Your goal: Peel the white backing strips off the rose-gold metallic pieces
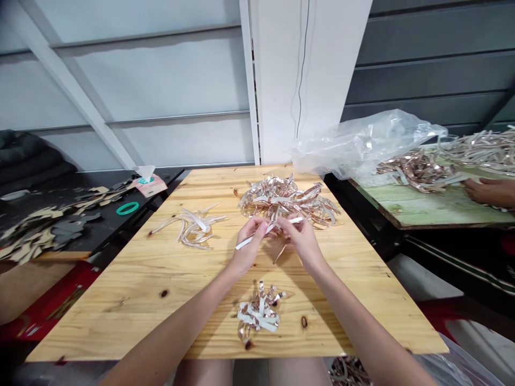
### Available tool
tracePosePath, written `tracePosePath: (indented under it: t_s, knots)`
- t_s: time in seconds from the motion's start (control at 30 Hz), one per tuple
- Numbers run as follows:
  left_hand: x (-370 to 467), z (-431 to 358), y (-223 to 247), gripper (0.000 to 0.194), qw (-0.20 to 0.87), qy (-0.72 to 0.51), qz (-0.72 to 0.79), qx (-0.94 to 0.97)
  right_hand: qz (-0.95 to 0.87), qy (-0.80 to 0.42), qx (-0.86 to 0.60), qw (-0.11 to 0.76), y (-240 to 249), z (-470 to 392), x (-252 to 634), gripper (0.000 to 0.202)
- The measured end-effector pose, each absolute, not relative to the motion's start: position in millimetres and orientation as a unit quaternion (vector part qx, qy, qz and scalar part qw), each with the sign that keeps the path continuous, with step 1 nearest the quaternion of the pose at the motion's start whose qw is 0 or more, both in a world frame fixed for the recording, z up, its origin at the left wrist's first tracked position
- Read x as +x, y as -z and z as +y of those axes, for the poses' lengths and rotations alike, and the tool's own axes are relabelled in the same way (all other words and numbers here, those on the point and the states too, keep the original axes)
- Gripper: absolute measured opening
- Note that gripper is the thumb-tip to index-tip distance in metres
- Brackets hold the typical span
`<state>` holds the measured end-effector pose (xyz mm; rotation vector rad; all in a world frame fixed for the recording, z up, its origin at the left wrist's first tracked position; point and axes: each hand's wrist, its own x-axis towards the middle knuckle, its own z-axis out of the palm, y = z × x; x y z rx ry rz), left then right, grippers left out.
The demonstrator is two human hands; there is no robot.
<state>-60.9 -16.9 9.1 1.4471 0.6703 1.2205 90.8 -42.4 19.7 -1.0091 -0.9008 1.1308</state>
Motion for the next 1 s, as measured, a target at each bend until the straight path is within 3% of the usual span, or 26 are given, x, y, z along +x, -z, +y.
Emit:
tracePosePath:
  t_s: [0.17,0.43,0.7,1.0]
  knots:
    - [-66.6,-19.0,-9.8,0.035,0.492,-0.507,0.265,0.657,-0.546,-0.397,-0.464,0.574,-4.9,-42.9,89.6,0.042]
    - [-73.1,-23.4,-8.0,0.034,0.326,-0.449,0.235,0.798,-0.619,-0.266,-0.464,0.576,-11.1,-55.7,86.0,0.032]
    - [-74.2,-22.1,-3.6,0.04,0.263,-0.473,0.201,0.816,-0.588,-0.3,-0.408,0.63,-18.2,-61.6,82.5,0.031]
    - [-70.6,-20.0,-0.3,0.042,0.221,-0.523,0.156,0.809,-0.605,-0.278,-0.391,0.635,-14.0,-60.6,84.3,0.03]
